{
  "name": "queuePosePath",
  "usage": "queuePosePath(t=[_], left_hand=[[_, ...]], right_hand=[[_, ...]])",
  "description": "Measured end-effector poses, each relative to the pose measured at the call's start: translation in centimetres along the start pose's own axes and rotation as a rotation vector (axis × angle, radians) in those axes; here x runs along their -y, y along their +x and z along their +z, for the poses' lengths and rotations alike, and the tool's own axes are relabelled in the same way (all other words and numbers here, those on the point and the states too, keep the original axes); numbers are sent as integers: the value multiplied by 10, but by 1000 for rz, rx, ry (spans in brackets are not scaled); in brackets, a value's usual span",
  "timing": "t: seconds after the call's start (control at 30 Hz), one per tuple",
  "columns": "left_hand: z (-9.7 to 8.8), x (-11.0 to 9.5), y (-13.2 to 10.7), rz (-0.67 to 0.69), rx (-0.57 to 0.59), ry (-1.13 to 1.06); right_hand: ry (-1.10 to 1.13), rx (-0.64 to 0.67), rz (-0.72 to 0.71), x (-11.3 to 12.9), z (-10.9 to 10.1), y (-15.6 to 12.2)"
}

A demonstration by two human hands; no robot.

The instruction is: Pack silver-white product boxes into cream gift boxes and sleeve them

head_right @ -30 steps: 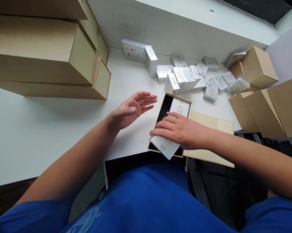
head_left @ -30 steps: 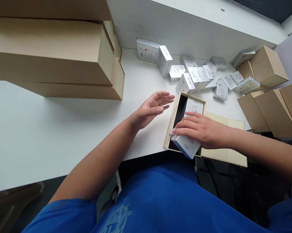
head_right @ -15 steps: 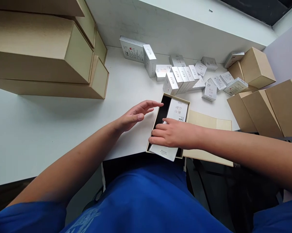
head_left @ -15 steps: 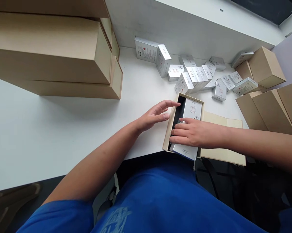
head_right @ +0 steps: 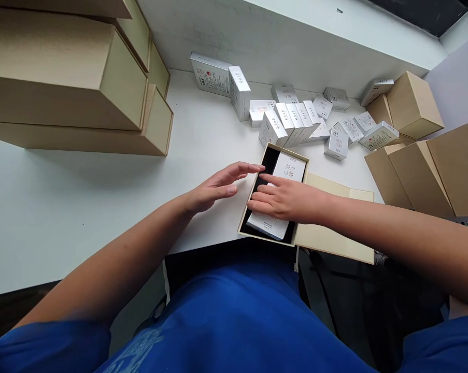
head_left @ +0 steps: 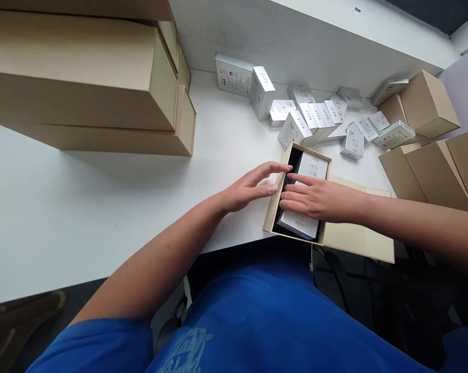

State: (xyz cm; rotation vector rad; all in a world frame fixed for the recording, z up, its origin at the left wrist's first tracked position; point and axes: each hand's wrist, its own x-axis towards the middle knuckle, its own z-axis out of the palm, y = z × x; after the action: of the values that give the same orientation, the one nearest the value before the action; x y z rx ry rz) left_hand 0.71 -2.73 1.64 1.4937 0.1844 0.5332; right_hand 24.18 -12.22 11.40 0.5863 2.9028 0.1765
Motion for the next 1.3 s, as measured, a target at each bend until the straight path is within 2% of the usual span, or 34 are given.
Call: queuePosePath(t=[0.17,0.3,0.4,0.47,0.53,0.63,0.73,0.83,0.9,1.0,1.13,1.3], left_hand=[[6,-5,-3,124,3,342],[15,-6,-3,135,-43,630],[29,-7,1,139,-76,796],[39,-9,3,142,-98,849],[47,-14,4,125,-114,886],[52,-25,5,93,-118,922],[57,-32,6,56,-133,917],[63,-28,10,72,-159,904],[67,-21,15,85,-154,939],[66,-13,21,18,-72,1004],[61,-19,26,-72,51,1014],[52,-35,22,-151,143,942]], right_hand=[[-68,-78,51,-5,-7,-4],[-44,-214,189,-14,-19,-33],[66,-494,384,-22,-20,-59],[130,-741,448,-21,-12,-69],[191,-875,486,-14,-2,-70],[305,-794,571,6,12,-64],[367,-686,586,20,16,-60],[373,-615,637,24,11,-64],[371,-620,651,25,7,-70],[394,-651,655,28,3,-79],[424,-527,779,36,4,-85],[382,-432,678,34,3,-74]])
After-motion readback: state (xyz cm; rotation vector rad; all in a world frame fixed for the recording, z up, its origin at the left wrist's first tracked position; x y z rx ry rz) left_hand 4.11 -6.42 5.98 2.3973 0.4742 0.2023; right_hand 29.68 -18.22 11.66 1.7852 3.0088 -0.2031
